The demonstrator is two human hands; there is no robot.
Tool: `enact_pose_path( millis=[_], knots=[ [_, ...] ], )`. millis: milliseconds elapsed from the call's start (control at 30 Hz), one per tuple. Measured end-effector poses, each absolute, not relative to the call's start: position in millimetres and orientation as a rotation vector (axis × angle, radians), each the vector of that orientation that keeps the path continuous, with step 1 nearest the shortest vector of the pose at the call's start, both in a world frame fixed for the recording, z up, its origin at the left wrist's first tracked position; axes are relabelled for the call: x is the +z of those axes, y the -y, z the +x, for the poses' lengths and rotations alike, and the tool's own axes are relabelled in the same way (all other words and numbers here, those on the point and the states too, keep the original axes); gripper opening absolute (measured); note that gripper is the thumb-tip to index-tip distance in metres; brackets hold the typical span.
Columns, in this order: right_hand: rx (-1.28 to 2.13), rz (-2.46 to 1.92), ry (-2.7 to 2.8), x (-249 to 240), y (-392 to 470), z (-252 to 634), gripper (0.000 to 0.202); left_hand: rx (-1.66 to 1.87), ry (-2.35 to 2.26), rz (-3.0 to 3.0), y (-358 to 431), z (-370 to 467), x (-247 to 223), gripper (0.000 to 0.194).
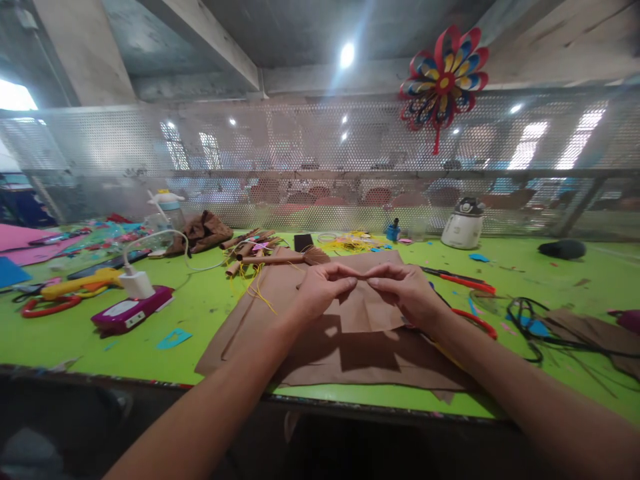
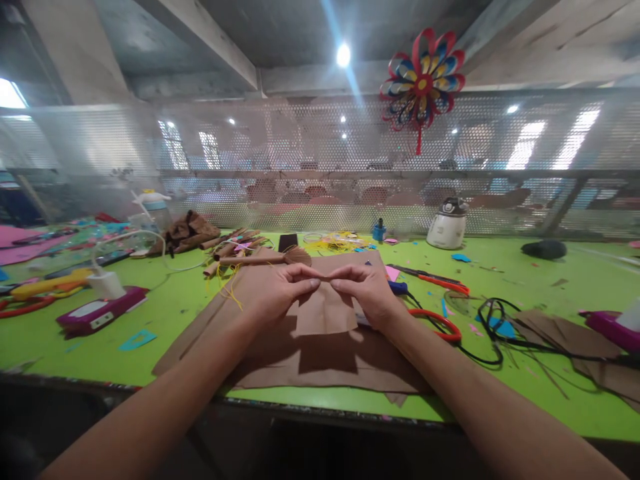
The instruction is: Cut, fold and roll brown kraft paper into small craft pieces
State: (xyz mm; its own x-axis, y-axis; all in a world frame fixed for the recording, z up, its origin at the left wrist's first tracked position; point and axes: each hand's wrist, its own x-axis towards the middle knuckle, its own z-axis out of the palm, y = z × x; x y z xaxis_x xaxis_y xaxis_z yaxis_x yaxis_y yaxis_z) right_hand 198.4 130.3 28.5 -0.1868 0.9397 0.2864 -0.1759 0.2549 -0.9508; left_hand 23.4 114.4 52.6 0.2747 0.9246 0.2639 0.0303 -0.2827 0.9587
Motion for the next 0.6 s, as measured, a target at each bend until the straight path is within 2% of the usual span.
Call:
enact_pose_path(
  millis=[300, 600],
  knots=[
    [1.388, -0.744, 1.171, 32.9, -127.4, 198.0, 0.012, 1.277, -0.845, 1.543, -119.0, 23.7, 47.3, 0.012],
    [1.278, -0.721, 1.226, 32.2, -126.6, 196.9, 0.010, 1.306, -0.688, 1.486, -118.3, 23.6, 44.1, 0.009]
  ],
)
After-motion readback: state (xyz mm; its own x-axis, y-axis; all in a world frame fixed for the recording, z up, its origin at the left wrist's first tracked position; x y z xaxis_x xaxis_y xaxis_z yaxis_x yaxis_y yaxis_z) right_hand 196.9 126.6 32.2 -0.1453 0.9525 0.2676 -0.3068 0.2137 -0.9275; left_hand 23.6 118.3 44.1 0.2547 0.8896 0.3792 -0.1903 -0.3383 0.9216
